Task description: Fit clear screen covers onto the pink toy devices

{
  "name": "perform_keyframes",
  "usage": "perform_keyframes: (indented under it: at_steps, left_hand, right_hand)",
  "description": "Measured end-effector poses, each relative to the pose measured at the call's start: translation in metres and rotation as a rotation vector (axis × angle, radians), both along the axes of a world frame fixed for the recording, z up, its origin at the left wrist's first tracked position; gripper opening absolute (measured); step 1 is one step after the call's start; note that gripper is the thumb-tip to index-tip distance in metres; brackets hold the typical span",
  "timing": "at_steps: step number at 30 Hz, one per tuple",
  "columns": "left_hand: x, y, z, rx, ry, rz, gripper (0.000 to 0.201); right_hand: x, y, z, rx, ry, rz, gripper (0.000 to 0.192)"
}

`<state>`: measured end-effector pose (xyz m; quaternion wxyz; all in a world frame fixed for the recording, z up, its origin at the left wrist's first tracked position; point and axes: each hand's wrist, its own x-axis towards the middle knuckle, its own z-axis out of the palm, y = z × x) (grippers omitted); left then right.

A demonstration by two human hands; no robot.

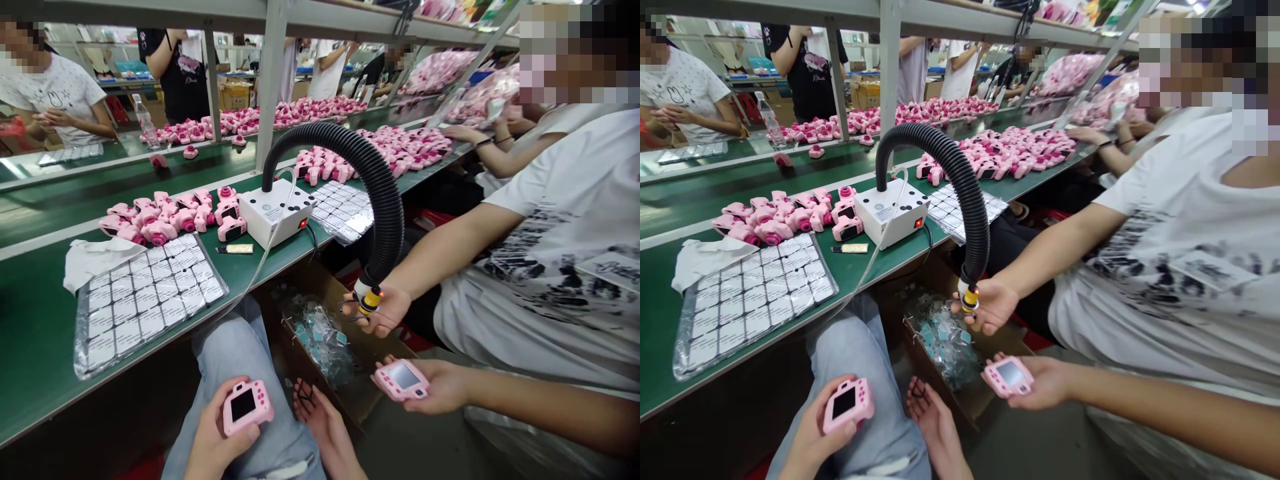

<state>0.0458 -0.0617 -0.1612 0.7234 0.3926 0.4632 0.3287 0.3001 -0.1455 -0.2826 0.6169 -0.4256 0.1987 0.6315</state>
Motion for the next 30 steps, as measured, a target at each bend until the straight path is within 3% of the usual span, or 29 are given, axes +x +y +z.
perform_keyframes:
  at_steps: [5,9,15,19,26,30]
  left_hand:
    - [0.002,0.0,0.003,0.004,-0.026,0.017,0.078]
    - [0.001,0.002,0.002,0.015,-0.016,0.009,0.079]
    - [0.004,0.002,0.004,0.051,0.046,0.01,0.075]
    - [0.008,0.001,0.012,0.079,0.085,0.002,0.074]
    - [0.01,-0.002,0.011,0.144,0.179,-0.003,0.073]
    - [0.015,-0.001,0.017,0.148,0.21,0.014,0.071]
  right_hand:
    - [0.008,0.0,0.001,0.025,-0.022,-0.017,0.041]
    - [0.031,0.008,0.01,0.082,-0.068,-0.094,0.033]
    - [0.072,0.054,0.036,0.194,-0.108,-0.237,0.019]
    - [0.078,0.082,0.053,0.273,-0.093,-0.266,0.02]
    - [0.068,0.086,0.065,0.357,-0.12,-0.272,0.02]
    - [0.082,0.113,0.079,0.413,-0.174,-0.299,0.032]
